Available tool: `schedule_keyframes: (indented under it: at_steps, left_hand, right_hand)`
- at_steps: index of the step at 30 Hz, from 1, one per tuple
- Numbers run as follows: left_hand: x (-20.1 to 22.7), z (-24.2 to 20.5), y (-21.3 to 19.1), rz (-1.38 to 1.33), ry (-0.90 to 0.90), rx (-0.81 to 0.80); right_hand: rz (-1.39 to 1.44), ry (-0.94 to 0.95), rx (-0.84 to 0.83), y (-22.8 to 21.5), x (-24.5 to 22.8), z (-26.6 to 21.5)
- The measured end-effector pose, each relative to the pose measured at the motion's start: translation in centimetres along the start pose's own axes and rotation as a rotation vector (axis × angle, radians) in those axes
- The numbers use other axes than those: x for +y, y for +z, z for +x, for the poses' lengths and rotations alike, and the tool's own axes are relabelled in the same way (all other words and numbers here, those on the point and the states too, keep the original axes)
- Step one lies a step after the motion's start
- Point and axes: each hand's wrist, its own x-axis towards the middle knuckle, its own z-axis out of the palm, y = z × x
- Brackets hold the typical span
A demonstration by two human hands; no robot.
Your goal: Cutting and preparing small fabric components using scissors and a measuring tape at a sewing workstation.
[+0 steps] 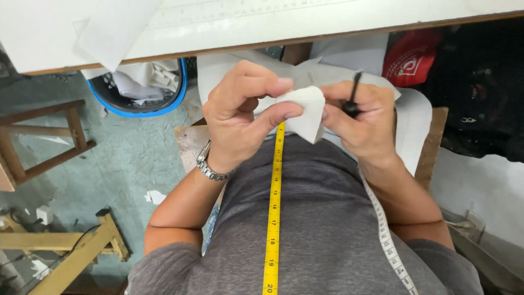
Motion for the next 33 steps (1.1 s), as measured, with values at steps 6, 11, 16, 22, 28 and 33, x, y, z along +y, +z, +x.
schedule_keyframes:
  at_steps: [6, 11, 16, 22, 28, 33]
  left_hand:
    - [-0.1, 0.4, -0.8, 0.128, 0.046, 0.001]
    - [-0.3, 0.2, -1.2, 0.171, -0.006, -0.023]
    - [-1.2, 0.1, -1.5, 0.059, 0.006, 0.109]
    - [-1.3, 0.7, 0.2, 0.072, -0.006, 0.000]
    - [-0.7, 1.8, -0.6, 0.070, -0.042, -0.071]
    - [-1.5, 1.6, -0.7, 0.031, -0.041, 0.048]
  right_hand:
    - [0.056, 0.025, 0.060, 0.7, 0.5, 1.4]
    - [-0.123, -0.166, 0.094, 0.4, 1.2, 1.5]
    - [-0.093, -0.157, 0.202, -0.5, 1.2, 2.0]
    - [-0.157, -0.103, 0.211, 0.6, 0.9, 2.1]
    - [-0.252, -0.019, 0.159, -0.1, -0.7, 2.3]
    - [-0.071, -0.212, 0.140, 0.6, -1.1, 4.7]
